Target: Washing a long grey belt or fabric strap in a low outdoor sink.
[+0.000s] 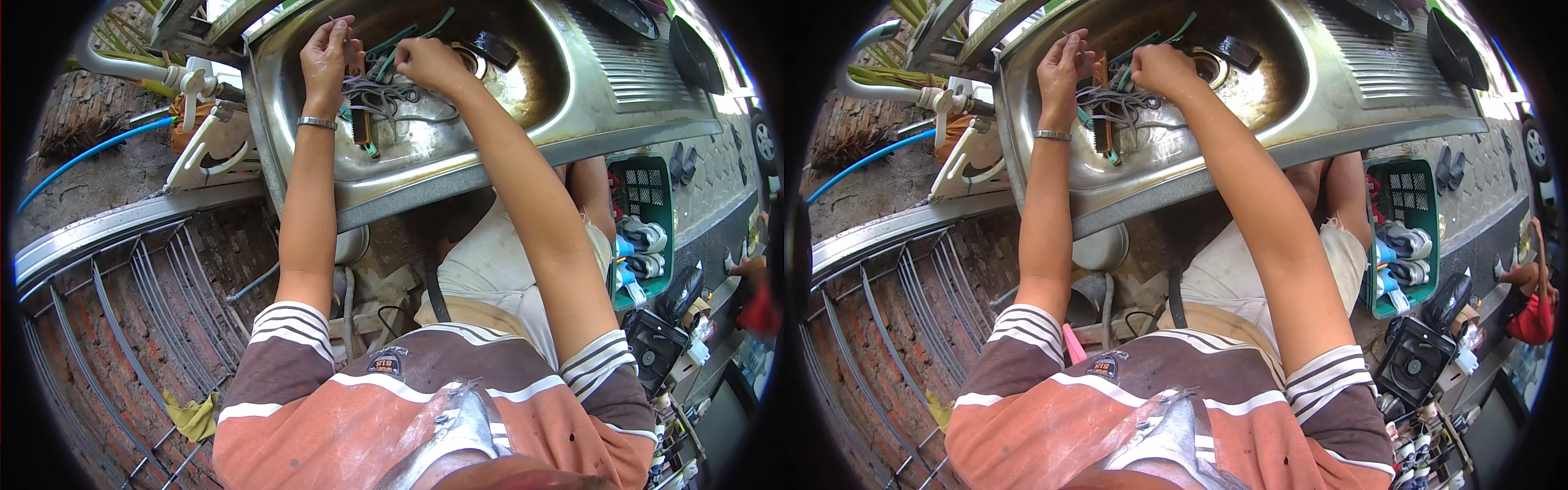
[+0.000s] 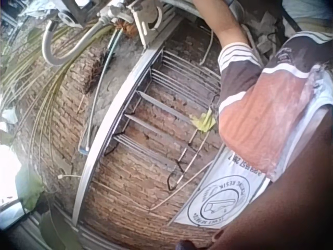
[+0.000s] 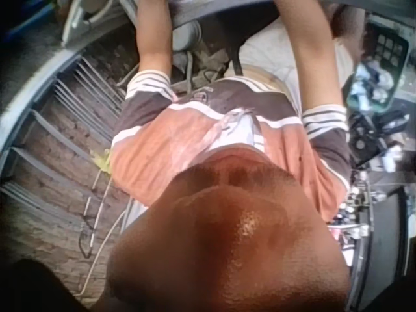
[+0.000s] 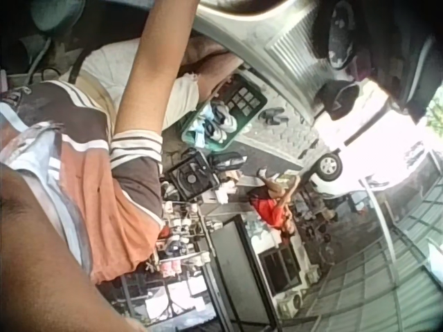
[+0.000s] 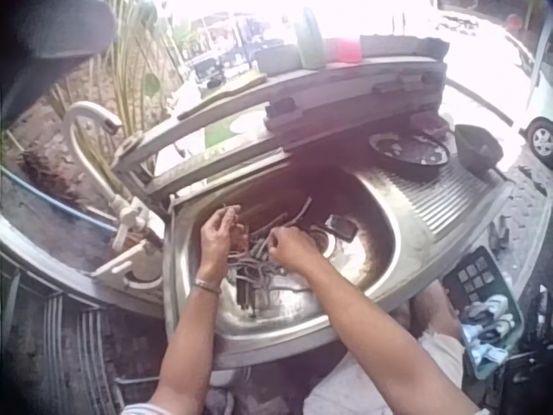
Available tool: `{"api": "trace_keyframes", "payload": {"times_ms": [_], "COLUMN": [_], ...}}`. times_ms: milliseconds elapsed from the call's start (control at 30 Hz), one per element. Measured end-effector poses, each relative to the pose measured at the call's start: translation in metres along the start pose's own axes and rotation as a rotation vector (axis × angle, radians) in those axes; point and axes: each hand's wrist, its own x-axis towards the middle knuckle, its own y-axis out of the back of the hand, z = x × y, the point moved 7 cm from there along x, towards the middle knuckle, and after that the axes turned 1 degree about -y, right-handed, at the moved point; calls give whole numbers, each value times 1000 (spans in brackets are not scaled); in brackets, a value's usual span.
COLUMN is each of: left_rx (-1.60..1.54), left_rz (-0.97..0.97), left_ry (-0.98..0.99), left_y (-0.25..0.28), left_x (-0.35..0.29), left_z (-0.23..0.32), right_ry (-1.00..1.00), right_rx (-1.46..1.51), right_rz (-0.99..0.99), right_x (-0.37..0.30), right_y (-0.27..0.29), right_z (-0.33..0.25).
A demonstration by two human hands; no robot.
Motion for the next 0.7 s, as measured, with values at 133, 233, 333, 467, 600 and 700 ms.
{"api": "trace_keyframes", "payload": {"times_ms": [133,233,333,467,600,700], "left_rx": [64,80,54,42,52,112], "left_rz": [-31,-43,-30,-8,78,40], "left_ry": [30,21,23,55,-3,-25], "left_y": [4,5,6,7,15,18], "left_x": [2,1,-2,-1,3,3], "left_z": [-6,-7,-4,-1,-3,-4], "right_ry": [245,264,226,412,386,262], "right_rx": [-117,-299,-470,-338,-48,306], "right_rz": [-320,-483,-460,-169,-16,58], "right_x": [-21,-35,-35,-29,-12,-4], "right_y": [-41,-61,-65,-54,-26,3], "right_z": [-24,-33,-45,-44,-32,-33]}}
